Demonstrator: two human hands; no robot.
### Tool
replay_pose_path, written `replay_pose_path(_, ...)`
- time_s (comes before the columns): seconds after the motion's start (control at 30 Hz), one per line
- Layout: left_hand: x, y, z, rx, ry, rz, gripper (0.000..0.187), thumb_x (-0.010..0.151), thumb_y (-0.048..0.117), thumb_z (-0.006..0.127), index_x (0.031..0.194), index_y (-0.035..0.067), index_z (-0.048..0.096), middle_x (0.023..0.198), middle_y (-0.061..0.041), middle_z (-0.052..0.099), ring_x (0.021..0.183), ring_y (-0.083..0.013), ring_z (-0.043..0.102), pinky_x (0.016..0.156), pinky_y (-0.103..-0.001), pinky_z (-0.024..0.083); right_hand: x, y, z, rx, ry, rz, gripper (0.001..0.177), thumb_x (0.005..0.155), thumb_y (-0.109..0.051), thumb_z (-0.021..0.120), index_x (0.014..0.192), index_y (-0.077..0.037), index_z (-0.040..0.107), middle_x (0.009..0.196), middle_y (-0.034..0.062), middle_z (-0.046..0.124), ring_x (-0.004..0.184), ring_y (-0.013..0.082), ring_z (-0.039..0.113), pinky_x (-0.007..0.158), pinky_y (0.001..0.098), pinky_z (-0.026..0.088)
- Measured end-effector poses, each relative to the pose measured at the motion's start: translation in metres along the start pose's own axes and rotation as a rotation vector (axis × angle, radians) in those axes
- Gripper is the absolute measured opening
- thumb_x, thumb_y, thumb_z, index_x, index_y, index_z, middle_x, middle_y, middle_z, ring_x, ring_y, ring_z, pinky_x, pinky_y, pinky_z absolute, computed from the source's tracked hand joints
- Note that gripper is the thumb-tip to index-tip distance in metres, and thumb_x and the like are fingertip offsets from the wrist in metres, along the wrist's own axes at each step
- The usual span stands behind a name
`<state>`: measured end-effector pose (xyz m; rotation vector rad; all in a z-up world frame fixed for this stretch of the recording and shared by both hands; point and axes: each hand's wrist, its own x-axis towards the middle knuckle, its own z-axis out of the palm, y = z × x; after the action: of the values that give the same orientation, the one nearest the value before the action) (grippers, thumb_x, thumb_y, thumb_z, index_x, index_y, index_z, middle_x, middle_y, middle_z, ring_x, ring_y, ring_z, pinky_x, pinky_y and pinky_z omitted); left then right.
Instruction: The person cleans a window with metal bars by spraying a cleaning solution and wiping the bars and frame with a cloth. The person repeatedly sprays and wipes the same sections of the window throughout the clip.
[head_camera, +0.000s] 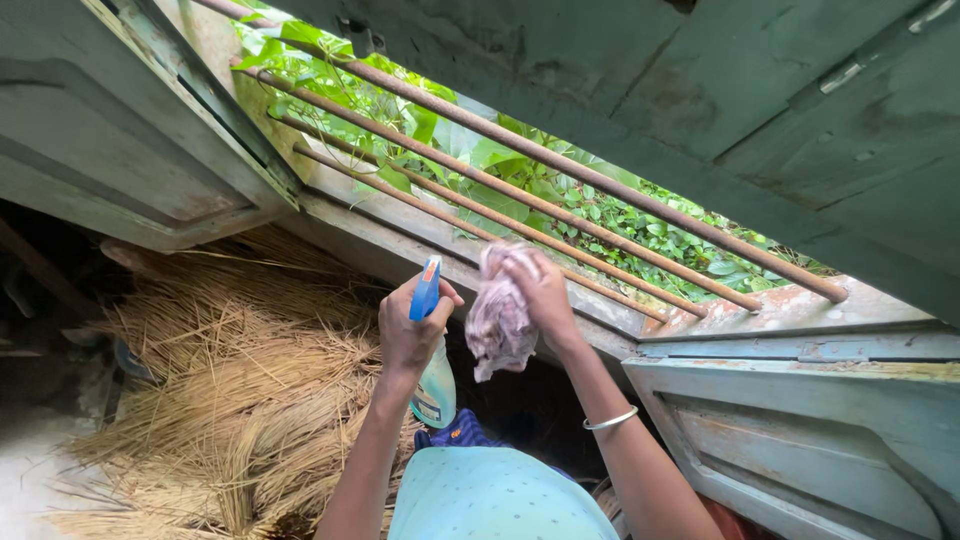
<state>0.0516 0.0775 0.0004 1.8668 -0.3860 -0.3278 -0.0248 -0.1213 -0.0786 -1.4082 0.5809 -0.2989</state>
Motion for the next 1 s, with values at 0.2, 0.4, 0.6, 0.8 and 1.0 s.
replay_pose_path(0.2, -0.004, 0.001, 0.007, -0.020, -0.001, 0.001, 0.016, 0.075, 0.018, 0.061, 0.072, 0.010, 0.074, 0.050, -0.004, 0.059, 0.046, -0.0140, 0.058, 0.049, -0.030, 0.044, 0.006, -0.021, -0.025, 0.895, 0.140, 0.165, 0.030, 0.094, -0.006, 0.045, 0.122, 0.003, 0.051, 0.114, 0.0193, 0.068, 0.090, 0.0257, 0.075, 0.082, 0.0430, 0.066)
replay_pose_path(0.4, -0.005, -0.004, -0.006, -0.002, 0.019, -0.028, 0.015, 0.076, 0.018, 0.061, 0.073, 0.010, 0.074, 0.050, -0.003, 0.059, 0.044, -0.0144, 0.056, 0.049, -0.031, 0.043, 0.027, -0.008, 0.008, 0.770, 0.052, -0.001, 0.029, 0.109, -0.025, 0.055, 0.130, -0.004, 0.052, 0.108, 0.0142, 0.069, 0.087, 0.0238, 0.069, 0.076, 0.0445, 0.062)
replay_pose_path(0.6, -0.009, -0.010, -0.033, -0.018, 0.117, -0.049, 0.013, 0.075, 0.016, 0.062, 0.073, 0.010, 0.073, 0.050, -0.002, 0.059, 0.045, -0.0125, 0.058, 0.048, -0.030, 0.043, 0.060, -0.013, 0.074, 0.834, -0.090, 0.016, 0.044, 0.099, -0.049, 0.053, 0.121, -0.011, 0.057, 0.093, 0.0072, 0.070, 0.072, 0.0227, 0.071, 0.059, 0.0440, 0.062)
replay_pose_path(0.8, -0.010, -0.022, -0.061, -0.068, 0.173, -0.121, 0.013, 0.076, 0.015, 0.061, 0.074, 0.010, 0.073, 0.050, -0.001, 0.058, 0.045, -0.0111, 0.058, 0.047, -0.029, 0.043, 0.125, 0.013, 0.133, 0.677, -0.098, -0.040, 0.039, 0.104, -0.038, 0.052, 0.123, -0.005, 0.060, 0.105, 0.0093, 0.073, 0.085, 0.0180, 0.073, 0.074, 0.0363, 0.063)
replay_pose_path(1.0, -0.008, -0.032, -0.069, -0.037, 0.232, -0.097, 0.011, 0.076, 0.016, 0.064, 0.079, 0.008, 0.071, 0.052, -0.004, 0.061, 0.047, -0.0128, 0.061, 0.050, -0.029, 0.046, 0.114, 0.012, 0.190, -0.309, -0.391, -0.166, 0.023, 0.091, -0.019, 0.072, 0.103, 0.000, 0.078, 0.083, 0.0070, 0.077, 0.069, 0.0091, 0.065, 0.063, 0.0287, 0.055)
